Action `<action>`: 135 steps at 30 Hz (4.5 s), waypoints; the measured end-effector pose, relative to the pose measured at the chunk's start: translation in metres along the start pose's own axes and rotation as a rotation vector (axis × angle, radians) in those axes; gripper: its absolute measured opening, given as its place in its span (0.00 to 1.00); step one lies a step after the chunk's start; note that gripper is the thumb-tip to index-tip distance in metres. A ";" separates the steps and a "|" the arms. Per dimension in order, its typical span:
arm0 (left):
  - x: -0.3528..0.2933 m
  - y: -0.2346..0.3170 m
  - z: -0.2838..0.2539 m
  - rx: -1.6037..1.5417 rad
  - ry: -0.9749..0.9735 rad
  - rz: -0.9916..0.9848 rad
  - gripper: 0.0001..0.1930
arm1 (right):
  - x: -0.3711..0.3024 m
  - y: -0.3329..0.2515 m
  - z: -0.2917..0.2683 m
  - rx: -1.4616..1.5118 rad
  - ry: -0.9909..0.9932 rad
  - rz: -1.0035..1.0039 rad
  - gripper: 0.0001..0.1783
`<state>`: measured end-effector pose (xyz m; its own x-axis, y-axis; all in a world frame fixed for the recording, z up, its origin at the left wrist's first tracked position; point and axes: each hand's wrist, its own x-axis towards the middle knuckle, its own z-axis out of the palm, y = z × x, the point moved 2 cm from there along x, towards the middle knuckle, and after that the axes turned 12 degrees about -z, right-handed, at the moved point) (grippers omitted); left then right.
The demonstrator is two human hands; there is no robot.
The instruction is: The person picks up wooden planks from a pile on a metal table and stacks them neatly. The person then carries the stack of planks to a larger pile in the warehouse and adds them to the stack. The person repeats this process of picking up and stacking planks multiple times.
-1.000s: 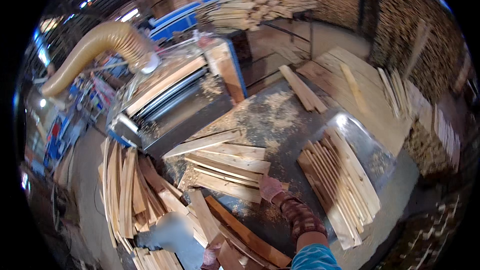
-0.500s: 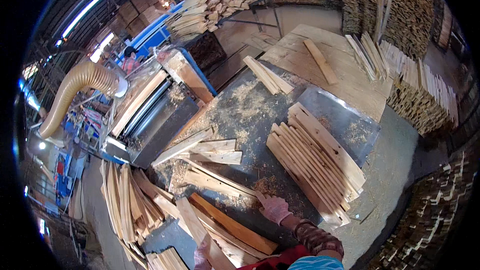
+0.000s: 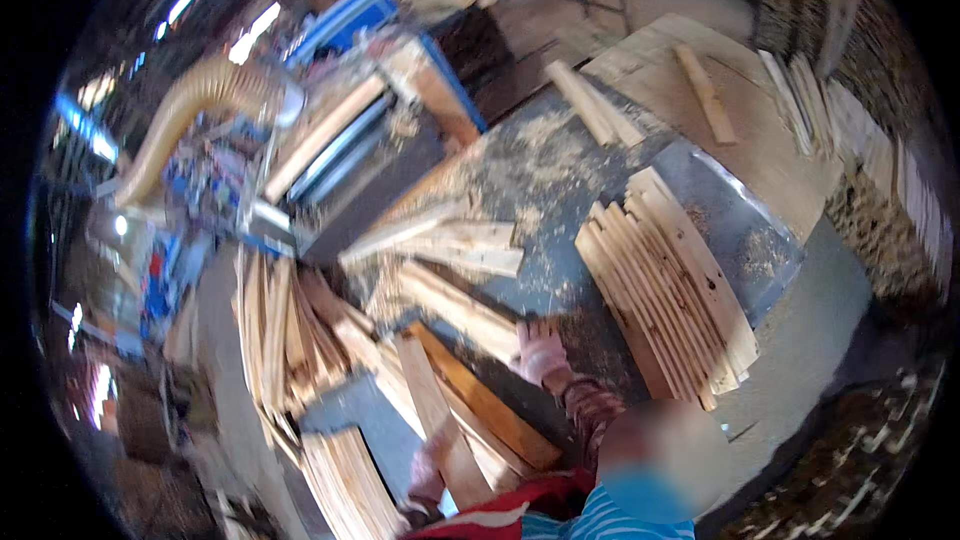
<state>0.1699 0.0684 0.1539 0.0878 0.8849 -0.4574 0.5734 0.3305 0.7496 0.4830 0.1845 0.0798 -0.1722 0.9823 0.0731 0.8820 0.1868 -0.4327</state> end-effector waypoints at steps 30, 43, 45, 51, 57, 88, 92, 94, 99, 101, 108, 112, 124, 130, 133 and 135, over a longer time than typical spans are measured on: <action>0.041 0.043 0.011 -0.915 -0.053 -0.361 0.20 | -0.068 0.016 -0.019 1.416 0.016 0.361 0.19; 0.039 0.043 0.006 -1.169 -0.155 -0.326 0.29 | -0.079 -0.078 -0.076 1.215 -0.023 0.318 0.23; 0.044 0.017 0.002 -1.158 -0.092 -0.295 0.27 | -0.086 -0.069 -0.050 1.230 -0.094 0.292 0.23; 0.013 -0.027 -0.037 -1.028 -0.086 -0.364 0.16 | -0.127 -0.041 0.060 0.466 -0.298 -0.242 0.19; -0.073 -0.161 -0.073 -1.107 0.296 -0.365 0.09 | -0.104 -0.086 0.027 0.074 -0.479 0.010 0.24; 0.019 -0.045 -0.044 -0.862 -0.107 -0.294 0.29 | -0.038 -0.184 -0.005 0.594 0.099 0.031 0.19; 0.062 0.003 -0.016 -1.081 -0.345 -0.573 0.23 | -0.038 -0.211 -0.010 0.602 -0.182 -0.492 0.16; 0.076 -0.043 -0.007 -1.200 -0.313 -0.516 0.24 | -0.025 -0.192 0.007 0.697 -0.019 -0.400 0.14; 0.069 -0.072 -0.019 -1.147 -0.356 -0.356 0.23 | 0.074 -0.119 0.013 -0.019 -0.445 0.077 0.31; 0.068 -0.059 -0.042 -1.086 -0.274 -0.333 0.23 | 0.100 -0.084 0.015 0.013 -0.128 -0.053 0.46; 0.064 0.005 -0.212 -0.653 0.124 -0.126 0.18 | 0.124 -0.059 0.027 -0.084 -0.225 0.044 0.42; 0.099 -0.049 -0.385 -0.223 0.573 0.116 0.21 | 0.083 -0.063 0.056 0.870 -0.259 0.232 0.29; 0.071 0.077 -0.223 -0.463 -0.158 0.038 0.49 | -0.018 -0.146 -0.014 1.045 0.045 -0.056 0.38; 0.039 0.058 -0.141 -0.582 0.060 -0.270 0.25 | -0.022 -0.214 -0.061 0.403 -0.026 -0.573 0.43; 0.023 0.051 -0.149 -0.971 0.177 -0.234 0.16 | -0.022 -0.201 -0.048 0.669 -0.102 -0.425 0.39; 0.016 0.033 -0.166 -1.188 0.286 -0.127 0.16 | -0.020 -0.168 -0.020 0.518 0.020 -0.310 0.38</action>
<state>0.0552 0.1482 0.2509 -0.1823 0.8155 -0.5493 -0.5463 0.3805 0.7462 0.3474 0.1338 0.1690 -0.3746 0.8836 0.2809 0.4624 0.4406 -0.7695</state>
